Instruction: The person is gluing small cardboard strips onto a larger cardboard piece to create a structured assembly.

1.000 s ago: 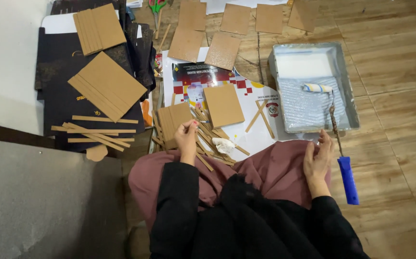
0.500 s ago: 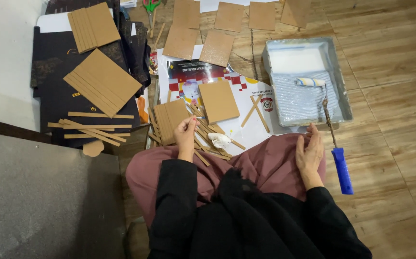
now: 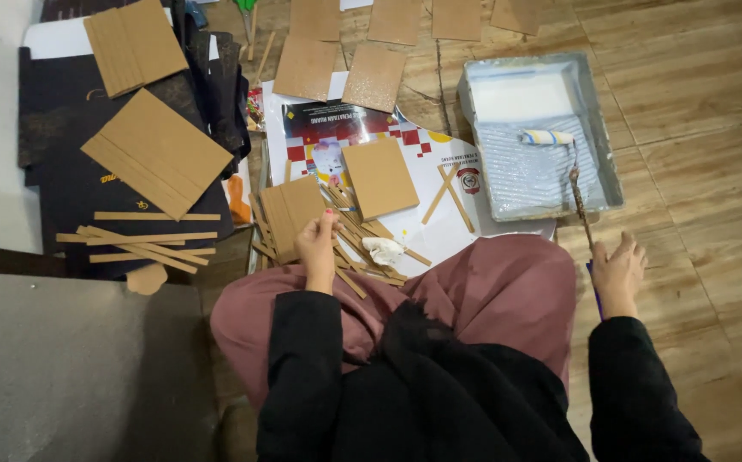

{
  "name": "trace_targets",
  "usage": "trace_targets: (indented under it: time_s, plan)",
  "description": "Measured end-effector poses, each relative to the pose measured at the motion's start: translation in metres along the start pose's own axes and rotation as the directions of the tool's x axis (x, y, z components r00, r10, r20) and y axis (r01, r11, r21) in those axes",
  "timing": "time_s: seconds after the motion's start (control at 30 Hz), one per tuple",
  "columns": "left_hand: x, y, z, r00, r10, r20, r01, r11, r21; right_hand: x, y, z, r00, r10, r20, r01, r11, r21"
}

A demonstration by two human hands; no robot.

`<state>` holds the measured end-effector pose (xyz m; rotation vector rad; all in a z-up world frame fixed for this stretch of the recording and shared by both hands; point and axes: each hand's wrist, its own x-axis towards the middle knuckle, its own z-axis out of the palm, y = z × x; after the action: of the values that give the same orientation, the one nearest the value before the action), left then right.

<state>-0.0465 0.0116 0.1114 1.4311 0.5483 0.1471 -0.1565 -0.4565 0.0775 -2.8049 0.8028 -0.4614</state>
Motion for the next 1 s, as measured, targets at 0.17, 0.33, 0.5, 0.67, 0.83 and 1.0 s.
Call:
trace_targets:
  time_s: [0.17,0.33,0.5,0.67,0.83,1.0]
  plan:
    - [0.008,-0.012,0.009,0.968,0.026,0.250,-0.100,0.952,0.289,0.004,-0.015,-0.017,0.885,0.230,0.404,-0.252,0.968,0.001]
    - [0.009,-0.011,0.016,0.955,0.040,0.294,-0.183,0.858,0.479,0.020,-0.012,-0.004,0.852,0.220,0.474,-0.196,0.975,-0.101]
    - [0.026,-0.040,0.021,0.937,0.039,0.347,-0.279,0.682,0.676,0.034,-0.016,-0.003,0.817,0.188,0.545,-0.103,0.978,-0.183]
    - [0.027,-0.037,0.025,0.917,-0.077,0.391,-0.215,0.729,0.650,0.047,-0.023,-0.022,0.815,0.152,0.559,-0.182,0.983,-0.002]
    - [0.033,-0.039,0.027,0.936,-0.113,0.334,-0.146,0.739,0.657,0.037,-0.071,-0.070,0.739,0.222,0.636,-0.582,0.687,0.435]
    - [0.039,-0.041,0.031,0.916,-0.180,0.358,-0.134,0.704,0.698,0.037,-0.098,-0.083,0.773,0.187,0.606,-0.498,0.770,0.398]
